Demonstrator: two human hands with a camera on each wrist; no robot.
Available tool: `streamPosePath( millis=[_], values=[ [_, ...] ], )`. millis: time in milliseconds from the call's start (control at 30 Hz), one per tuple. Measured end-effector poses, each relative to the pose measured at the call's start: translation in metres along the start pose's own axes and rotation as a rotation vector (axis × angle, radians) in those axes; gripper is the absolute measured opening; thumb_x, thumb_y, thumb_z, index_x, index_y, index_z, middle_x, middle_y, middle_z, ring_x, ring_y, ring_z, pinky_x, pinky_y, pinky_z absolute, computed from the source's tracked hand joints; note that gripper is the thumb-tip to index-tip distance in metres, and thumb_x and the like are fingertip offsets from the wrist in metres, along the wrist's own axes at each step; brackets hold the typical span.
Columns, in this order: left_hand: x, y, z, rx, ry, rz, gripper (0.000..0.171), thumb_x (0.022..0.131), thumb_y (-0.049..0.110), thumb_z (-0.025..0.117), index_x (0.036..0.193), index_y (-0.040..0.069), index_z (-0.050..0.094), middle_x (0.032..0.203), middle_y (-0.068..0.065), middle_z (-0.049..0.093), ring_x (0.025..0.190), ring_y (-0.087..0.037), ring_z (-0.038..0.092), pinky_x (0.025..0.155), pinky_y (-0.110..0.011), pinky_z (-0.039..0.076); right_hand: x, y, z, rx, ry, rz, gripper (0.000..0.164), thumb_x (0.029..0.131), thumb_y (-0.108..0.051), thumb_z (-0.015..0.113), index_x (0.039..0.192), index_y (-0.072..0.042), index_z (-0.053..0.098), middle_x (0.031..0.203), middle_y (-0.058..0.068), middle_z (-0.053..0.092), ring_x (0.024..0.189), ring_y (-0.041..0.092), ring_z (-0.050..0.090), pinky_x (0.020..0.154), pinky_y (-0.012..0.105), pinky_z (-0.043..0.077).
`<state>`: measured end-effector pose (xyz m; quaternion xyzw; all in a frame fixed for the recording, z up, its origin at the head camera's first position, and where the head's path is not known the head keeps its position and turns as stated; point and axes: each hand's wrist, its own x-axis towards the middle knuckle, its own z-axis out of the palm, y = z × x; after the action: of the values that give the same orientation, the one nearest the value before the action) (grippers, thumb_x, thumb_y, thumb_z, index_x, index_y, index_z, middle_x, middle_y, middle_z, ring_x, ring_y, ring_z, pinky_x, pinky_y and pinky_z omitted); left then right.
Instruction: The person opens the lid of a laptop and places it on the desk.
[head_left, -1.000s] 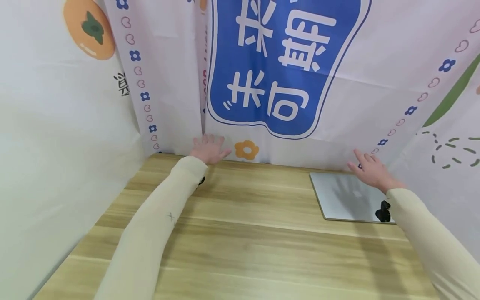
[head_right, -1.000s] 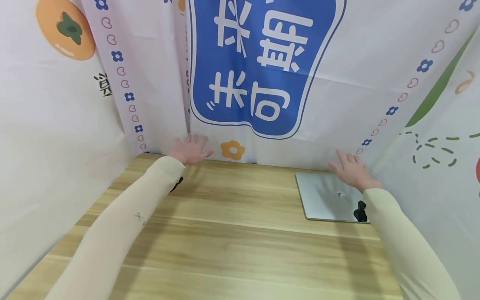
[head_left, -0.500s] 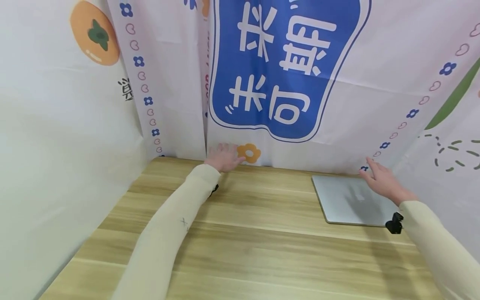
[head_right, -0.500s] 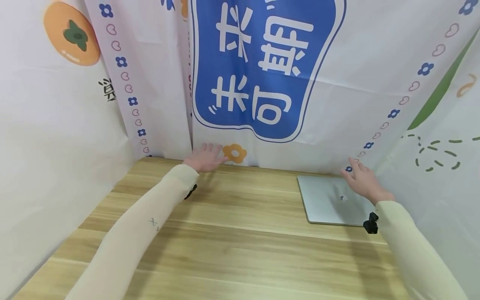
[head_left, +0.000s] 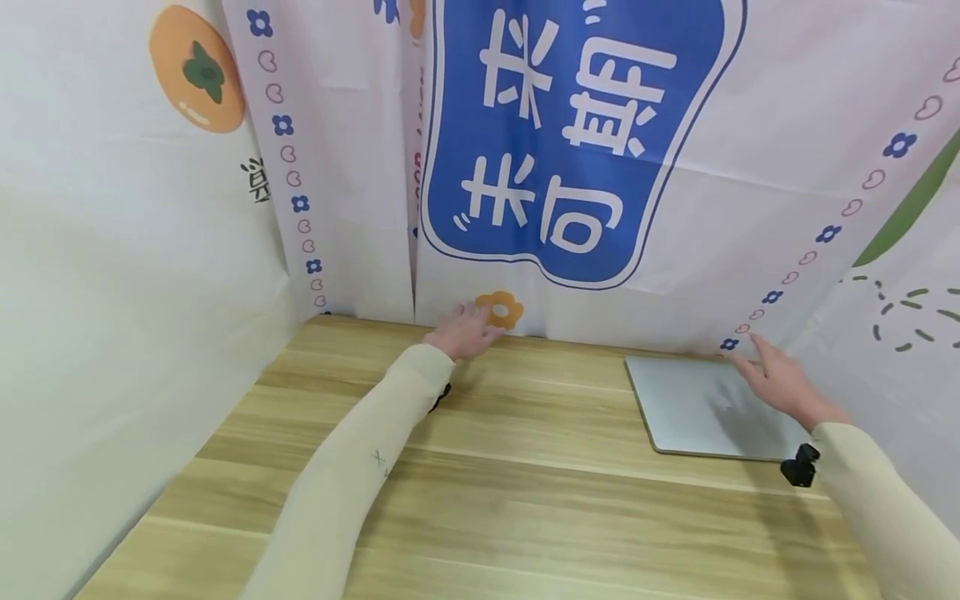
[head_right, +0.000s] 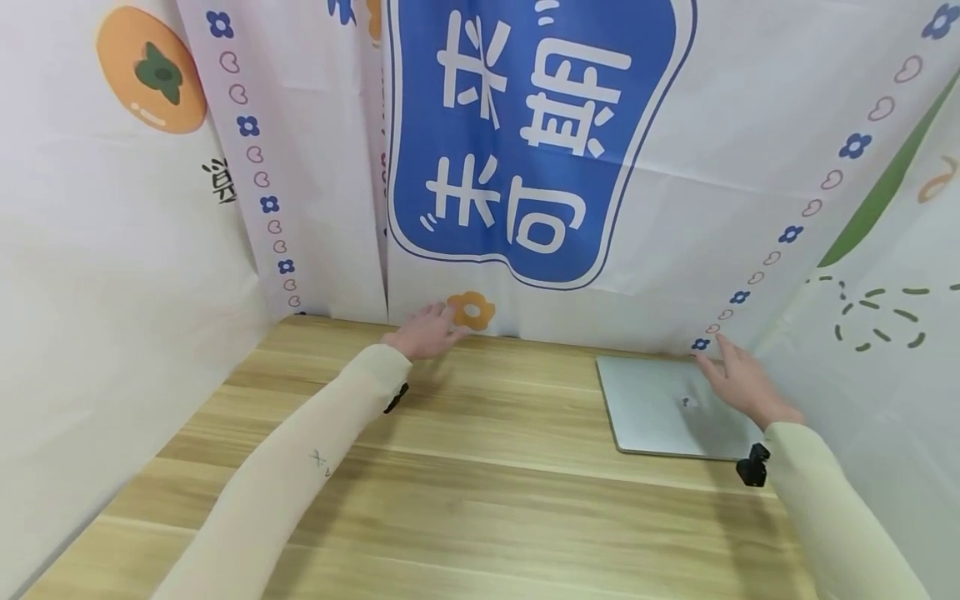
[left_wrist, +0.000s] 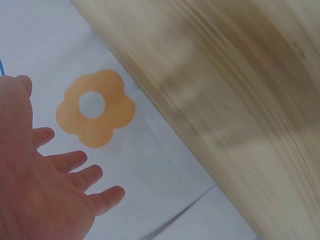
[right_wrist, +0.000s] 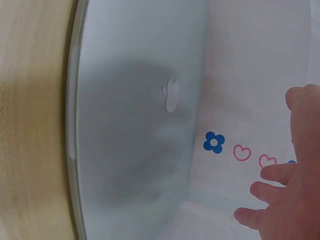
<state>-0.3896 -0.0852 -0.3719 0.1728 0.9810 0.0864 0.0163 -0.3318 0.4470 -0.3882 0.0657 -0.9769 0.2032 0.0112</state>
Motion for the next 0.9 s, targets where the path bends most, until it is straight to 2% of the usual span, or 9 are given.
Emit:
streamPosePath(
  millis=[167, 367, 600, 767, 900],
  values=[
    [0.005, 0.01, 0.005, -0.055, 0.005, 0.05, 0.068, 0.101, 0.057, 0.036, 0.155, 0.018, 0.024, 0.157, -0.019, 0.032, 0.142, -0.04, 0.035, 0.111, -0.06, 0.037, -0.004, 0.009, 0.0, -0.002, 0.013, -0.003, 0.081, 0.105, -0.048, 0.03, 0.152, 0.009, -0.004, 0.152, 0.044, 0.008, 0.136, 0.064, 0.015, 0.107, 0.075, 0.018],
    [0.01, 0.03, 0.008, -0.081, 0.006, 0.088, 0.064, 0.103, 0.048, 0.041, 0.153, 0.011, 0.027, 0.154, -0.02, 0.035, 0.138, -0.037, 0.042, 0.109, -0.053, 0.042, -0.01, 0.019, -0.001, -0.015, -0.003, 0.044, 0.083, 0.104, -0.05, 0.028, 0.152, 0.011, -0.003, 0.149, 0.046, 0.011, 0.133, 0.066, 0.017, 0.105, 0.076, 0.021],
    [0.003, 0.048, 0.02, -0.246, 0.016, 0.11, 0.064, 0.103, 0.04, 0.044, 0.156, 0.011, 0.022, 0.157, -0.019, 0.03, 0.14, -0.038, 0.039, 0.114, -0.051, 0.038, -0.019, 0.029, 0.003, -0.009, 0.002, 0.036, 0.083, 0.105, -0.049, 0.029, 0.152, 0.011, -0.003, 0.15, 0.045, 0.012, 0.132, 0.065, 0.018, 0.105, 0.075, 0.02],
    [-0.004, 0.055, 0.032, -0.295, 0.004, 0.111, 0.062, 0.104, 0.039, 0.042, 0.155, 0.009, 0.024, 0.157, -0.019, 0.033, 0.144, -0.034, 0.036, 0.117, -0.048, 0.035, -0.024, 0.038, 0.009, -0.001, 0.015, 0.05, 0.081, 0.105, -0.047, 0.029, 0.151, 0.012, -0.001, 0.147, 0.047, 0.016, 0.129, 0.066, 0.023, 0.102, 0.076, 0.024],
    [-0.004, 0.067, 0.041, -0.312, -0.003, 0.117, 0.061, 0.104, 0.04, 0.042, 0.154, 0.011, 0.025, 0.156, -0.017, 0.034, 0.143, -0.032, 0.039, 0.116, -0.046, 0.037, -0.031, 0.048, 0.009, 0.032, 0.023, 0.069, 0.078, 0.106, -0.041, 0.03, 0.149, 0.015, -0.001, 0.145, 0.049, 0.015, 0.128, 0.067, 0.021, 0.101, 0.076, 0.023]
  ],
)
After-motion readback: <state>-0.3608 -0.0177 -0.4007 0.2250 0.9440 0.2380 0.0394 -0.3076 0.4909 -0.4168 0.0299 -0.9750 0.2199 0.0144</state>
